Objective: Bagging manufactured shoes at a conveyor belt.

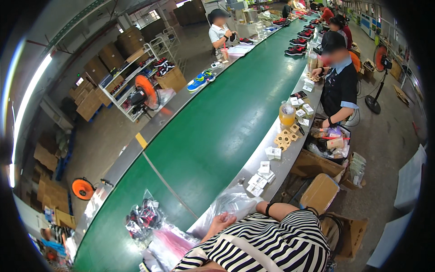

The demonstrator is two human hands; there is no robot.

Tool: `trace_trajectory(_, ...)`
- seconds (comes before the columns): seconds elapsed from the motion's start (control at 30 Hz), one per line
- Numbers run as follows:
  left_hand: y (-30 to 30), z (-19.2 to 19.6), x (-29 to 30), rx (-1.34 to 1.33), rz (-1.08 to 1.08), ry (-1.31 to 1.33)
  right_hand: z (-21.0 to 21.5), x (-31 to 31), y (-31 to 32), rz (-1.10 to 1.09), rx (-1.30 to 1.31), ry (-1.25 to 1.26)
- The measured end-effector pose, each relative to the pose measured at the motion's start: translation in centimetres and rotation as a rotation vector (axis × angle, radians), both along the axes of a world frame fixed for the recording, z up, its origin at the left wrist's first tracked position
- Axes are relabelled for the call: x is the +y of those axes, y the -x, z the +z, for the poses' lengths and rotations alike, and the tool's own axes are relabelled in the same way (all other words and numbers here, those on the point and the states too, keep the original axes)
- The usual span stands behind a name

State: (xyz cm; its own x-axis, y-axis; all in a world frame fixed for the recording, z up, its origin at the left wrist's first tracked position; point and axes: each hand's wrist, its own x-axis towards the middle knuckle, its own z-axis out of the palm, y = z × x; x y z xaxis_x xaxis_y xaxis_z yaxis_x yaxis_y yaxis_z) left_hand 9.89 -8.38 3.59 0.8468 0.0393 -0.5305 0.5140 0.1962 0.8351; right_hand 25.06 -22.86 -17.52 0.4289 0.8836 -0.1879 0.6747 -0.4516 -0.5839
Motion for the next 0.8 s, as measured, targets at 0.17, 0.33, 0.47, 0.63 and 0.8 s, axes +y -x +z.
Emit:
trace_trajectory(0.17,0.0,0.5,-0.1,-0.016,-0.026,-0.060,-1.5,-2.7,1.1,0.007,-0.017,-0.015)
trace_trajectory(0.33,0.1,0.1,-0.1,-0.033,-0.014,-0.018,-1.4,-2.7,0.8,0.008,-0.018,-0.026)
trace_trajectory(0.47,0.3,-1.2,0.0,-0.045,-0.009,-0.019,-1.3,-3.6,1.3,0.015,-0.022,-0.037)
trace_trajectory(0.63,0.4,-1.5,0.0,-0.074,0.002,0.008,-0.4,-3.3,1.2,0.023,-0.031,-0.054)
trace_trajectory(0.8,0.3,-1.2,-0.2,-0.088,0.004,-0.005,0.0,-3.0,1.0,0.026,-0.040,-0.071)
